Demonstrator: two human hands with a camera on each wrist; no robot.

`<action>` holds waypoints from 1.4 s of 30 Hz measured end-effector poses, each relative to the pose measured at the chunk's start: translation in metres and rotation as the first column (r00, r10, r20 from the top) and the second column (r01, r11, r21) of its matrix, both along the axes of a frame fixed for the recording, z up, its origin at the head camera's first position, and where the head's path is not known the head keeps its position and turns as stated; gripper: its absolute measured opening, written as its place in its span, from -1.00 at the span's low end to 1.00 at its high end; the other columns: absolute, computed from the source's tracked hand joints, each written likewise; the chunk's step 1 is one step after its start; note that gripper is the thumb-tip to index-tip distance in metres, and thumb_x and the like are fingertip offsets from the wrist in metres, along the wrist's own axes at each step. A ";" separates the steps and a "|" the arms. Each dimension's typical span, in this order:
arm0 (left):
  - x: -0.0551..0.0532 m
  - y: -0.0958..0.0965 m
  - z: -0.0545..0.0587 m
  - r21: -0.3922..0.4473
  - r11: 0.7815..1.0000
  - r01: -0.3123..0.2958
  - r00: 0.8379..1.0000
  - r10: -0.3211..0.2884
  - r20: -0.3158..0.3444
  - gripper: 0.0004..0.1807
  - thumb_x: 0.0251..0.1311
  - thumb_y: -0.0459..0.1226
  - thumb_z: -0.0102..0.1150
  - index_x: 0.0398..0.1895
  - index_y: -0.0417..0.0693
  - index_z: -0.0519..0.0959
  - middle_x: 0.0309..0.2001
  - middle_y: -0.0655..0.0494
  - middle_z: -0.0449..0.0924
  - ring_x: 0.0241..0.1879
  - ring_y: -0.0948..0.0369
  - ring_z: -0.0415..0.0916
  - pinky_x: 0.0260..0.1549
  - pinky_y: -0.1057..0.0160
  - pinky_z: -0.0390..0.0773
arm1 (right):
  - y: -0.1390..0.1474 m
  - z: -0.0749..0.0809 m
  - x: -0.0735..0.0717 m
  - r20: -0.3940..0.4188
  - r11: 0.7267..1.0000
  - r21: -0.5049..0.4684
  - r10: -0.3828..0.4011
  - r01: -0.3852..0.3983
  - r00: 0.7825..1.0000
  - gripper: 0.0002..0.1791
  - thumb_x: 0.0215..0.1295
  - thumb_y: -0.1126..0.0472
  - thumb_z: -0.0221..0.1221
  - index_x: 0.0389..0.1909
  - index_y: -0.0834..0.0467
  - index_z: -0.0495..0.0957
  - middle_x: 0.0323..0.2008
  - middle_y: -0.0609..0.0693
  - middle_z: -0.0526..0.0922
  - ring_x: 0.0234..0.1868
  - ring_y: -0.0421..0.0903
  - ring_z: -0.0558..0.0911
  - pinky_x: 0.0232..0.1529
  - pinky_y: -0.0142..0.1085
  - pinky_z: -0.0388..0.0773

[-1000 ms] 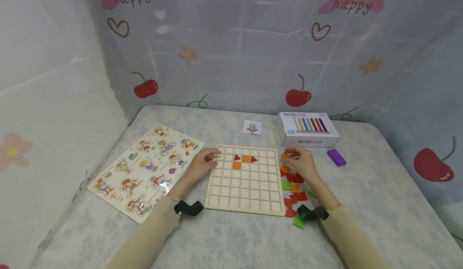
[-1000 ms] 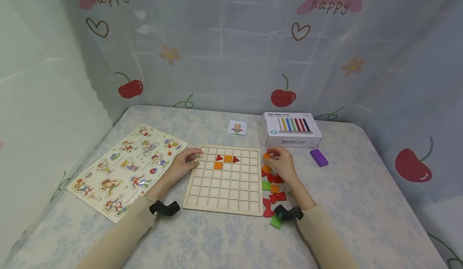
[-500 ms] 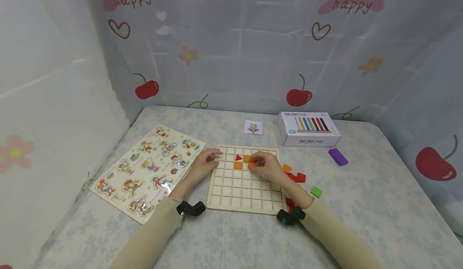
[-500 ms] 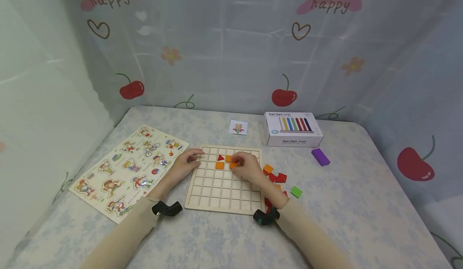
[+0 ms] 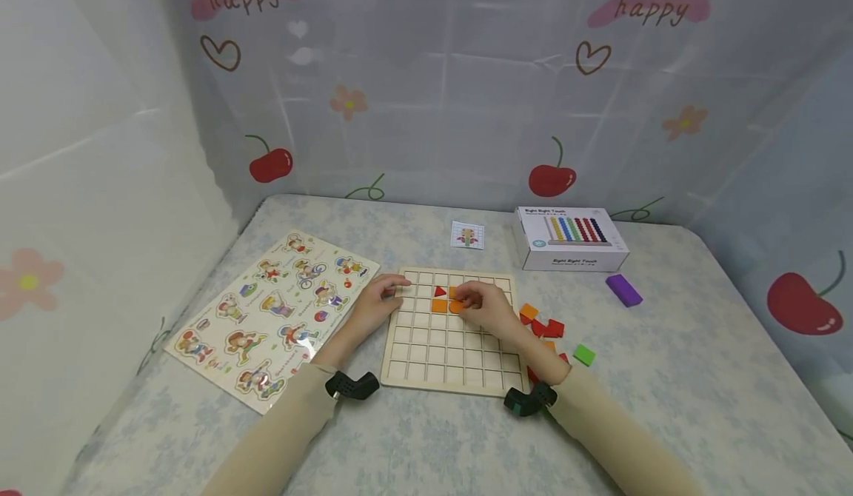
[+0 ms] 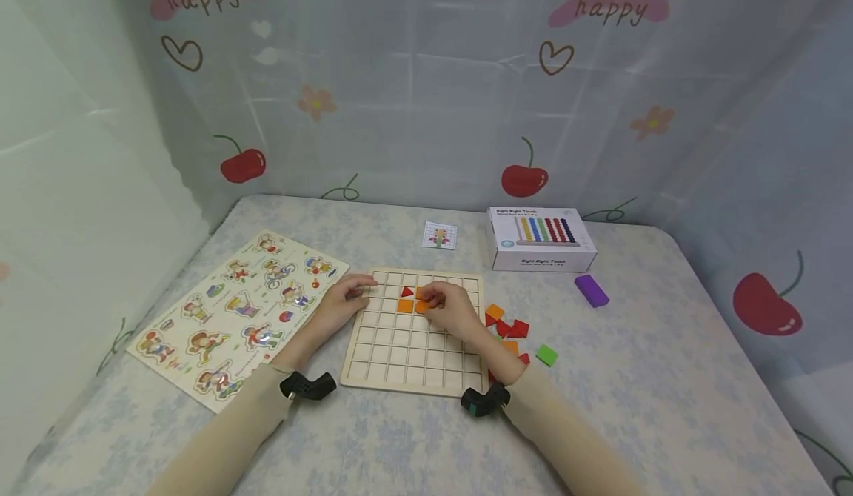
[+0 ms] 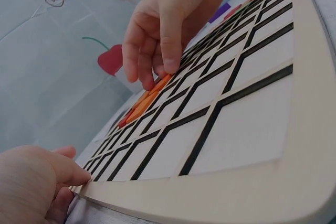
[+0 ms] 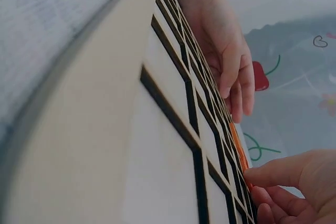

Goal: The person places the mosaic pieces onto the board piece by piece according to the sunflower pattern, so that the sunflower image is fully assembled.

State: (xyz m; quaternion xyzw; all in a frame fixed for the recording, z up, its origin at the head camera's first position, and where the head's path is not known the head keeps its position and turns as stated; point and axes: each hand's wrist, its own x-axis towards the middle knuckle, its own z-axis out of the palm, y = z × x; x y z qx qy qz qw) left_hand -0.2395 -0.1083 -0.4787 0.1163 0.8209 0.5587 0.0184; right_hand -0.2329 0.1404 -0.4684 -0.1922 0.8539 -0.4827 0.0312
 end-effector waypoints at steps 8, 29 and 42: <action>0.013 0.003 0.021 0.006 0.999 0.041 0.999 -0.041 -0.010 -0.67 0.23 -0.50 0.03 0.08 -0.35 0.52 0.26 -0.25 0.36 0.21 -0.13 0.35 0.23 -0.09 0.36 | 0.015 0.005 0.003 0.002 0.998 -0.009 -0.061 0.061 0.998 -0.70 0.13 0.43 0.24 -0.06 0.34 0.58 -0.16 0.25 0.66 -0.24 0.01 0.62 -0.22 -0.44 0.56; -0.009 -0.006 -0.021 -0.012 1.000 0.025 0.999 -0.025 -0.029 -0.68 0.22 -0.42 0.11 0.04 -0.08 0.59 0.23 -0.03 0.43 0.22 0.02 0.39 0.23 0.01 0.40 | 0.105 -0.001 0.017 0.052 0.948 0.154 -0.288 0.278 0.956 -0.63 0.15 0.35 0.27 0.01 0.31 0.54 -0.07 0.25 0.63 -0.08 0.10 0.59 -0.10 -0.39 0.55; -0.007 -0.005 -0.019 -0.009 1.000 0.021 0.991 -0.022 -0.132 -0.69 0.19 -0.45 0.09 -0.01 -0.07 0.61 0.18 -0.09 0.47 0.12 0.01 0.44 0.13 0.04 0.47 | 0.116 -0.008 0.017 -0.006 0.945 0.141 -0.297 0.294 0.955 -0.57 0.16 0.32 0.26 0.07 0.33 0.52 -0.04 0.29 0.63 -0.04 0.15 0.57 -0.06 -0.37 0.53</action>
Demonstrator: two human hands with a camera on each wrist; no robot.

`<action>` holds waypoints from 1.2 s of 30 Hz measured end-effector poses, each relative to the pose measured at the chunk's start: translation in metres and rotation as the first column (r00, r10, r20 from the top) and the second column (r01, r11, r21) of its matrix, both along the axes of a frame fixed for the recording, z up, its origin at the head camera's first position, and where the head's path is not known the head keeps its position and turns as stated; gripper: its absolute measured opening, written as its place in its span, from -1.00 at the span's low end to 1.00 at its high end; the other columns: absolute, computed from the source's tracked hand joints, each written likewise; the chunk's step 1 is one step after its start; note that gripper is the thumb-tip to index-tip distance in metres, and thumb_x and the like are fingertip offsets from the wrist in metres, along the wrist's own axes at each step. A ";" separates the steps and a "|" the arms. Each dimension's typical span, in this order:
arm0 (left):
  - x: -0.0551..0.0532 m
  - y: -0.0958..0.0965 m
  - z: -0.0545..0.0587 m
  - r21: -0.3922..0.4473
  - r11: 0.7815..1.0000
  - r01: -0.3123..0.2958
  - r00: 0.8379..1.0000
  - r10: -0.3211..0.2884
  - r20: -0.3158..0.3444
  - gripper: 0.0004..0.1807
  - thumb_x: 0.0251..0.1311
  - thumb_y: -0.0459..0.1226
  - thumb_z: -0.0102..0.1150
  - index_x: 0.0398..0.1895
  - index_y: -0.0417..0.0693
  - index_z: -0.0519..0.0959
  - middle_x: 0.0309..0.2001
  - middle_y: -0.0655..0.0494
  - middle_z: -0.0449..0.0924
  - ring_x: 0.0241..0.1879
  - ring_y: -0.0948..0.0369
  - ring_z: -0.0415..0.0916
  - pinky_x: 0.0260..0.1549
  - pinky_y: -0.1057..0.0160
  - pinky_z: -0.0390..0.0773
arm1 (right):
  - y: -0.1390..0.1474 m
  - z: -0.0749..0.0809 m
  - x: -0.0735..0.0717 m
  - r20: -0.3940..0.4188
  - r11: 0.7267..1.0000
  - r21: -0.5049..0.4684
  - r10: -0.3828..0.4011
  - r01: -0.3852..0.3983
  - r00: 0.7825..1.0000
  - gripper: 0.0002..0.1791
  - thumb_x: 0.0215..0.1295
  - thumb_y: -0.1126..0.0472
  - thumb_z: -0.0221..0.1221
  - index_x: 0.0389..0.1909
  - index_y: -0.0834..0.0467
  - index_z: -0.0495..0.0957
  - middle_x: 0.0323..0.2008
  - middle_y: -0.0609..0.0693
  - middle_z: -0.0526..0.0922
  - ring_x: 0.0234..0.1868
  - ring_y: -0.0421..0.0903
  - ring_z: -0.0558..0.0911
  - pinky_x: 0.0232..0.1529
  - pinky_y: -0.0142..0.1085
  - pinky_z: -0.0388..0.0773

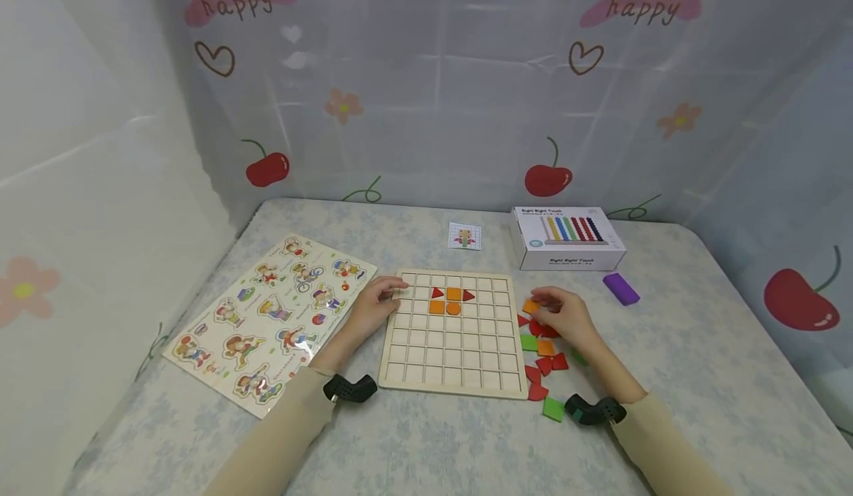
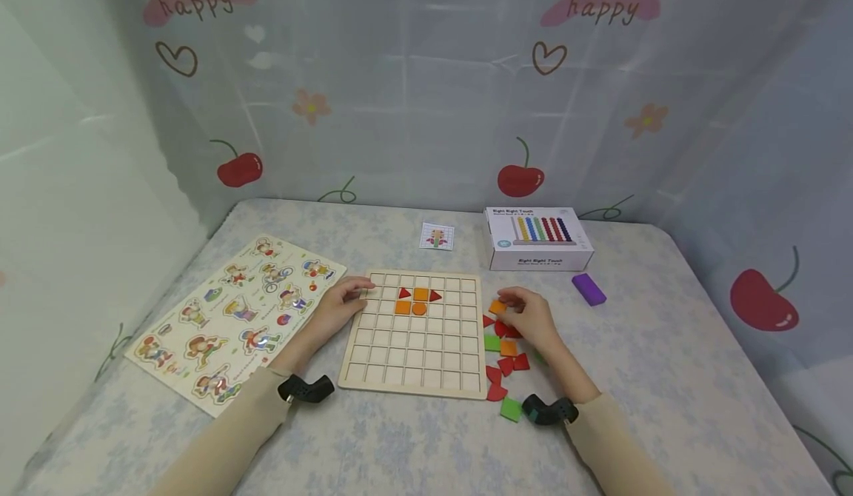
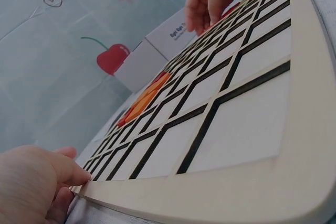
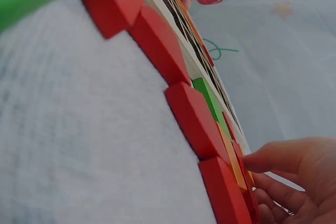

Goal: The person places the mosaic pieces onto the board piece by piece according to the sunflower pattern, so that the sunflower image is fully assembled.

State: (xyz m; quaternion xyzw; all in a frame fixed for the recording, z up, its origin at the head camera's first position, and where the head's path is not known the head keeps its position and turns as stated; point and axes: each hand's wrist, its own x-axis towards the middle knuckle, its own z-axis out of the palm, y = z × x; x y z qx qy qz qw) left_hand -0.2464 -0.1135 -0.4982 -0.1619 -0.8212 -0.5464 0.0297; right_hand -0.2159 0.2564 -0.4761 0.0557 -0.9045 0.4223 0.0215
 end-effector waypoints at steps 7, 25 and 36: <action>-0.002 0.000 0.001 0.021 1.000 0.006 0.996 -0.008 0.092 -0.69 0.22 -0.43 0.11 0.03 -0.13 0.59 0.24 -0.07 0.43 0.21 -0.01 0.39 0.22 -0.04 0.40 | 0.000 0.002 0.000 0.046 1.000 -0.017 -0.012 0.013 0.999 -0.58 0.20 0.31 0.24 0.09 0.30 0.50 0.00 0.26 0.61 -0.01 0.13 0.56 -0.02 -0.33 0.52; -0.002 0.001 0.000 0.047 0.998 -0.039 0.983 0.030 0.183 -0.60 0.20 -0.42 0.11 0.14 -0.06 0.54 0.25 -0.06 0.43 0.17 0.03 0.42 0.19 0.00 0.42 | -0.077 0.019 -0.007 0.009 0.966 -0.085 0.247 -0.246 0.969 -0.66 0.09 0.41 0.28 -0.06 0.33 0.59 -0.10 0.25 0.66 -0.21 0.00 0.59 -0.18 -0.40 0.55; -0.004 0.000 0.000 0.029 0.999 -0.045 0.984 0.039 0.171 -0.64 0.20 -0.40 0.13 0.08 -0.01 0.57 0.23 0.01 0.44 0.14 0.07 0.44 0.19 0.03 0.43 | -0.091 0.015 -0.007 -0.018 0.956 -0.109 0.271 -0.272 0.962 -0.67 0.07 0.46 0.24 -0.08 0.33 0.59 -0.12 0.25 0.65 -0.24 0.00 0.55 -0.25 -0.45 0.51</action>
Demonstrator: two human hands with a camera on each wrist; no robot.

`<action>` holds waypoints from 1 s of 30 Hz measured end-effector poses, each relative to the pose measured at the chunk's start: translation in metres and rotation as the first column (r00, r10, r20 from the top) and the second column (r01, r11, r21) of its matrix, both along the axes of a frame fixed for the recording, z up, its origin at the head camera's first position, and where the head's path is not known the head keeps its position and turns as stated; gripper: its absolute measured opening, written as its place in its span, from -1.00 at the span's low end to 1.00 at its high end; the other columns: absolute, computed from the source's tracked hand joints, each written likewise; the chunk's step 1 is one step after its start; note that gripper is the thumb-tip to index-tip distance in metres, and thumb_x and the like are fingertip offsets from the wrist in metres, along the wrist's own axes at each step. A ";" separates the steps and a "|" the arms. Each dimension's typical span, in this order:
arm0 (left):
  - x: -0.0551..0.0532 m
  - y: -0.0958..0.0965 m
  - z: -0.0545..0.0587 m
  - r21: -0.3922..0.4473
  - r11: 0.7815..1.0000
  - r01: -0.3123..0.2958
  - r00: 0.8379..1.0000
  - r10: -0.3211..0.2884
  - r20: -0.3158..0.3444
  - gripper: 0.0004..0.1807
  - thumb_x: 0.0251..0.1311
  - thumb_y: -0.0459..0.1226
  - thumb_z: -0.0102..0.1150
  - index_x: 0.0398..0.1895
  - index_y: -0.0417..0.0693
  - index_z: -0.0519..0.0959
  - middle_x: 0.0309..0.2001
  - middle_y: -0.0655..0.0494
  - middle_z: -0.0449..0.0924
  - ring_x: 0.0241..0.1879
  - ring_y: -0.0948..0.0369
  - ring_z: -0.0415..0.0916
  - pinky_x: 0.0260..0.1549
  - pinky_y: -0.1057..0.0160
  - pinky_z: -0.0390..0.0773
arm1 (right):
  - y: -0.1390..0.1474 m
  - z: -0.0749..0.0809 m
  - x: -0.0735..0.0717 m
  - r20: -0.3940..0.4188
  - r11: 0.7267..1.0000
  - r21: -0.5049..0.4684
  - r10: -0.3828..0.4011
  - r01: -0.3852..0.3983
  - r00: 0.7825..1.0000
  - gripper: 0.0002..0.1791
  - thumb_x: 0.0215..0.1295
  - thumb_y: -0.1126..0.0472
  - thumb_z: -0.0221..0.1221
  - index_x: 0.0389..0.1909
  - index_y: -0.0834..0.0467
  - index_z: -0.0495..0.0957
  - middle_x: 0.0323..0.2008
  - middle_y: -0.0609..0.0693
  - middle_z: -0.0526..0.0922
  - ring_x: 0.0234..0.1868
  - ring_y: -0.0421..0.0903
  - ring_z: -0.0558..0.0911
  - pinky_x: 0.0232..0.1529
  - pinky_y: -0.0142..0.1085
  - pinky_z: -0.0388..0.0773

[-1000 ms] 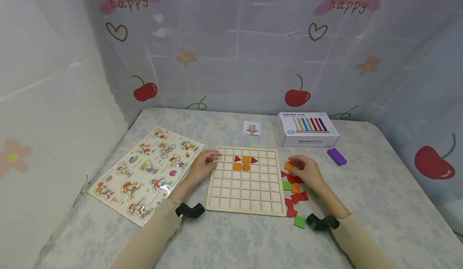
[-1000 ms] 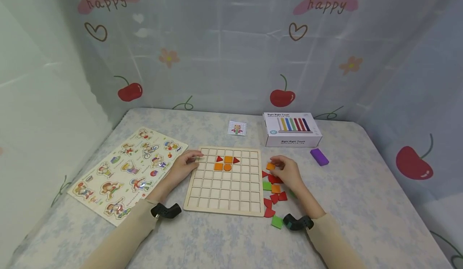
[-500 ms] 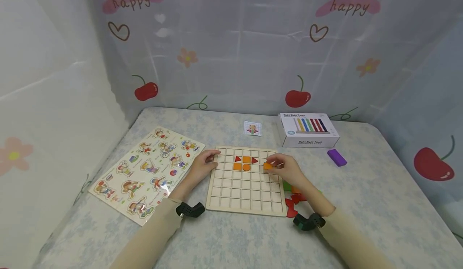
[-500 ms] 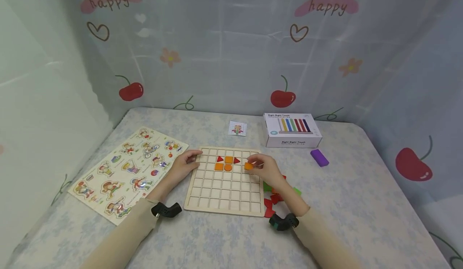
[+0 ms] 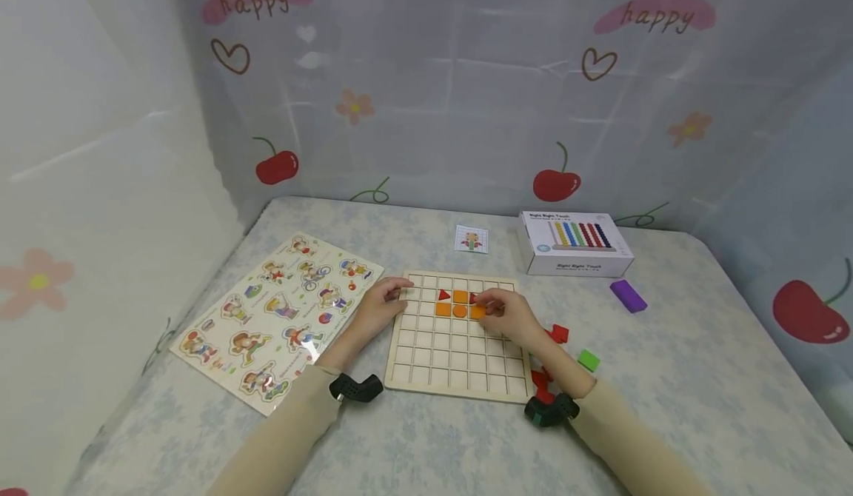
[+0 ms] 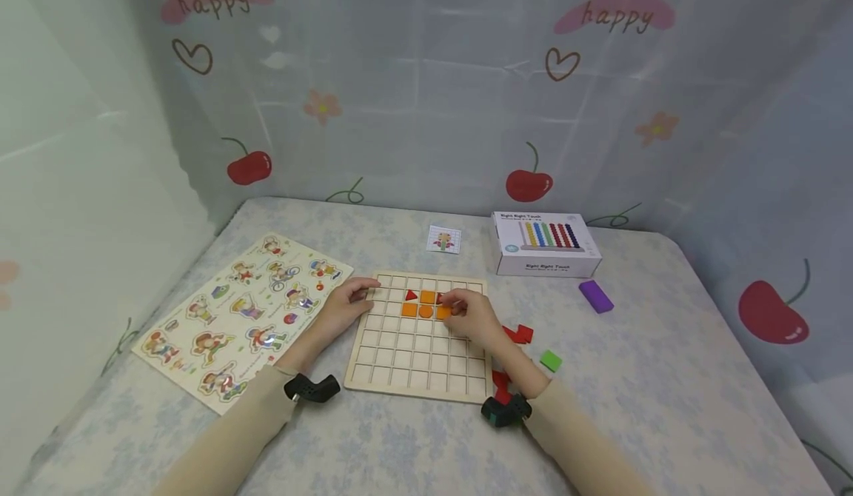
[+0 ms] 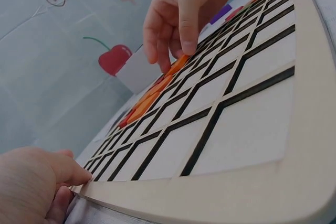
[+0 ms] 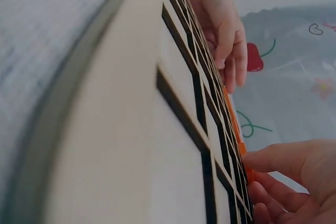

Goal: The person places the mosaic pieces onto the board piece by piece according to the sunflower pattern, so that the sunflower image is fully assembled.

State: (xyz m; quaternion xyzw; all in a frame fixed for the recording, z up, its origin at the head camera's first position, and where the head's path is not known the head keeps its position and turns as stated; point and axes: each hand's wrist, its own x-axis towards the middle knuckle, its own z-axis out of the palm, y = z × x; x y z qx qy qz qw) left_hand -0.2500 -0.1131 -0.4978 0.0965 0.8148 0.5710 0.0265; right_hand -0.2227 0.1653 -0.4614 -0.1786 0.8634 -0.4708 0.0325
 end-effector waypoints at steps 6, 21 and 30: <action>-0.001 0.000 0.001 -0.010 1.000 0.003 1.000 -0.003 -0.018 -0.64 0.20 -0.41 0.12 0.07 -0.03 0.58 0.23 0.01 0.45 0.15 0.07 0.44 0.21 0.04 0.43 | -0.001 -0.001 0.001 -0.019 1.000 -0.021 -0.015 0.015 1.000 -0.69 0.08 0.47 0.24 -0.10 0.35 0.58 -0.16 0.25 0.66 -0.30 -0.08 0.52 -0.31 -0.49 0.49; -0.001 -0.001 0.000 -0.015 1.000 0.010 0.999 -0.010 -0.036 -0.66 0.19 -0.43 0.14 0.05 -0.05 0.59 0.21 -0.01 0.46 0.12 0.07 0.44 0.20 0.04 0.43 | -0.003 -0.006 -0.001 -0.039 0.999 -0.017 -0.050 0.049 0.998 -0.74 0.10 0.49 0.24 -0.14 0.35 0.59 -0.16 0.25 0.66 -0.29 -0.05 0.55 -0.28 -0.52 0.52; -0.001 0.000 -0.001 -0.019 1.000 0.005 1.000 -0.005 -0.031 -0.66 0.19 -0.43 0.14 0.04 -0.05 0.59 0.20 0.01 0.46 0.15 0.06 0.44 0.21 0.04 0.43 | 0.005 -0.005 0.001 -0.026 0.998 -0.002 -0.067 0.067 0.997 -0.72 0.15 0.41 0.23 -0.08 0.30 0.59 -0.18 0.21 0.68 -0.29 -0.11 0.58 -0.26 -0.45 0.54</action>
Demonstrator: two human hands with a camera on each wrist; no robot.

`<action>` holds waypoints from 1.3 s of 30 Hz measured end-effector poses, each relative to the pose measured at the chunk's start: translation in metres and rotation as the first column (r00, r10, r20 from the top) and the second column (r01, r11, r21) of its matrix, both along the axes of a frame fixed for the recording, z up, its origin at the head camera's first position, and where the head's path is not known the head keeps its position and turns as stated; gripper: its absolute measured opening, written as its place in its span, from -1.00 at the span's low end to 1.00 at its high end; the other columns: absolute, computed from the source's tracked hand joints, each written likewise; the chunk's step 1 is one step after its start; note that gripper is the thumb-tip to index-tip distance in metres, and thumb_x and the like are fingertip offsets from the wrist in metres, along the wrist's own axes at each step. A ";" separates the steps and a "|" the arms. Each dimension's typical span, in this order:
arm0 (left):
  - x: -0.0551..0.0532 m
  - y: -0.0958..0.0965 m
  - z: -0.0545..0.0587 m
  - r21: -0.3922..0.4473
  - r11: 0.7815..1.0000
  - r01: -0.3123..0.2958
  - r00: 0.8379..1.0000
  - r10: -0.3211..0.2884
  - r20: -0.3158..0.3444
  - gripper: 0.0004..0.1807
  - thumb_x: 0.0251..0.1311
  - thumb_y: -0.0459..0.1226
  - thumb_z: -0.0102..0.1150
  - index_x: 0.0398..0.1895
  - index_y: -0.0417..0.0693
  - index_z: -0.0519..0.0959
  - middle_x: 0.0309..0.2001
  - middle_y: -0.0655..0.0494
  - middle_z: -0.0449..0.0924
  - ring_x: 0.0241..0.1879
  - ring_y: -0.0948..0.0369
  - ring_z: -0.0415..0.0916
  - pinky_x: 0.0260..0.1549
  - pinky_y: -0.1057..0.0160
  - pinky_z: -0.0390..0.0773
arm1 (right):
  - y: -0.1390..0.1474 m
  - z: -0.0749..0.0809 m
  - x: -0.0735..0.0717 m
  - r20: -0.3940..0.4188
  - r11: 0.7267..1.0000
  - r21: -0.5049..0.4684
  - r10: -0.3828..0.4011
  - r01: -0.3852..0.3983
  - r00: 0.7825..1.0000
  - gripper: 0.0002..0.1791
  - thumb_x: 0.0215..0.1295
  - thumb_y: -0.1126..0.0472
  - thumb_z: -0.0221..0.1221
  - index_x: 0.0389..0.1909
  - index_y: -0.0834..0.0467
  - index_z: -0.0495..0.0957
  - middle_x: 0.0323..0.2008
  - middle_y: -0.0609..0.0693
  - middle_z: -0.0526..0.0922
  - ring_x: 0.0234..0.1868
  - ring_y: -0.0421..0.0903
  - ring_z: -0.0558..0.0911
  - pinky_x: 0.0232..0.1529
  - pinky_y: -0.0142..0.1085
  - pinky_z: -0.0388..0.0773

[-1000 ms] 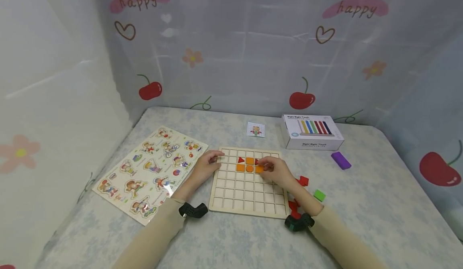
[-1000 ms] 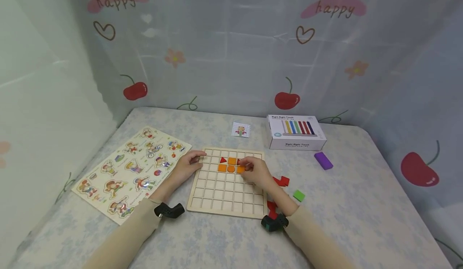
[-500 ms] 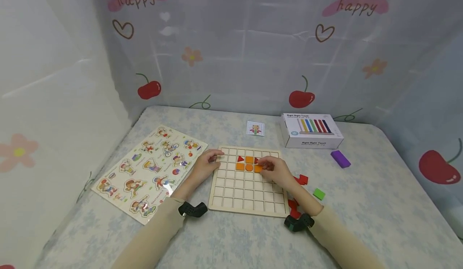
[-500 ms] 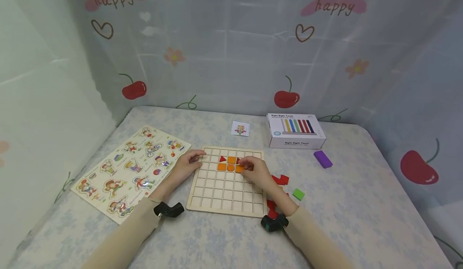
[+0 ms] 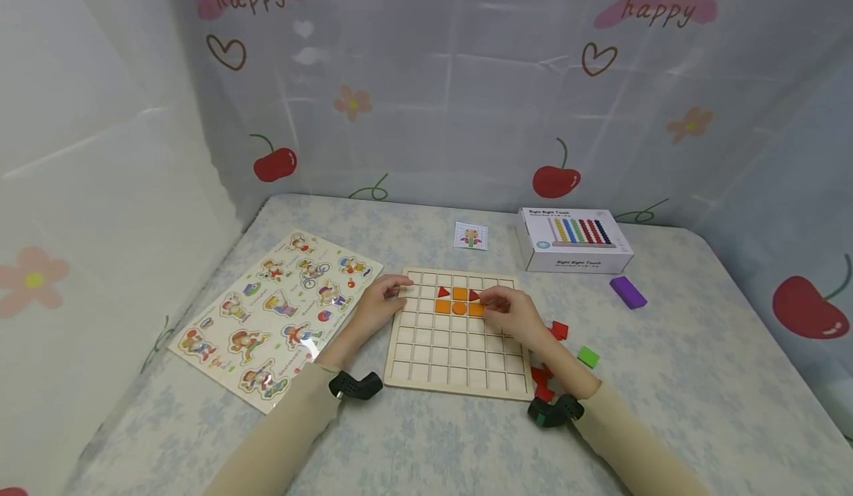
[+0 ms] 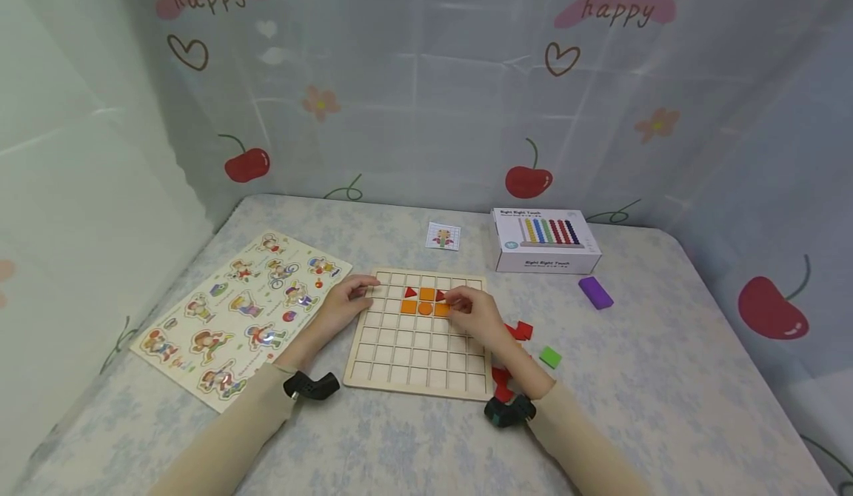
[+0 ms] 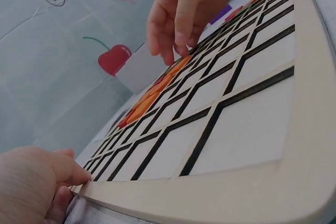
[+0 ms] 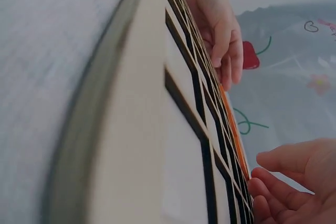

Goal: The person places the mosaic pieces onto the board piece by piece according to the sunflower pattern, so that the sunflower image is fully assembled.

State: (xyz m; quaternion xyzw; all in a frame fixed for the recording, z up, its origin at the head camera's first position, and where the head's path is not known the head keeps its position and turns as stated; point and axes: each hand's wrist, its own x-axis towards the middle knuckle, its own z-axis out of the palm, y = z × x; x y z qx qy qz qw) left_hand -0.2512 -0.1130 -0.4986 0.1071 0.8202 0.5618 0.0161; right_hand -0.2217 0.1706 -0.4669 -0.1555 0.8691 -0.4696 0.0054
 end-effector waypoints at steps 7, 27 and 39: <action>0.002 0.000 0.001 0.012 1.000 -0.001 1.000 0.001 -0.010 -0.68 0.20 -0.43 0.13 0.02 -0.07 0.60 0.20 -0.02 0.47 0.13 0.05 0.44 0.20 0.02 0.43 | 0.031 0.007 0.007 -0.019 0.999 0.018 -0.047 0.047 0.999 -0.70 0.20 0.40 0.20 -0.02 0.34 0.56 -0.21 0.24 0.68 -0.28 -0.09 0.60 -0.24 -0.47 0.55; 0.003 0.001 0.004 0.009 1.000 -0.004 1.000 0.004 -0.016 -0.69 0.19 -0.42 0.14 0.01 -0.10 0.60 0.17 -0.03 0.49 0.12 0.04 0.45 0.19 0.00 0.43 | 0.093 0.003 0.055 0.014 0.988 0.111 -0.113 0.110 0.994 -0.66 0.10 0.34 0.31 -0.07 0.30 0.59 -0.23 0.17 0.69 -0.31 -0.34 0.55 -0.26 -0.49 0.56; 0.002 0.000 0.004 -0.007 1.000 0.002 1.000 -0.003 -0.010 -0.68 0.19 -0.43 0.12 0.01 -0.07 0.60 0.18 -0.01 0.48 0.10 0.05 0.44 0.18 0.02 0.43 | 0.087 0.000 0.069 -0.001 0.983 0.143 -0.120 0.119 0.993 -0.65 0.07 0.33 0.34 -0.08 0.27 0.58 -0.16 0.14 0.69 -0.19 -0.22 0.56 -0.18 -0.44 0.57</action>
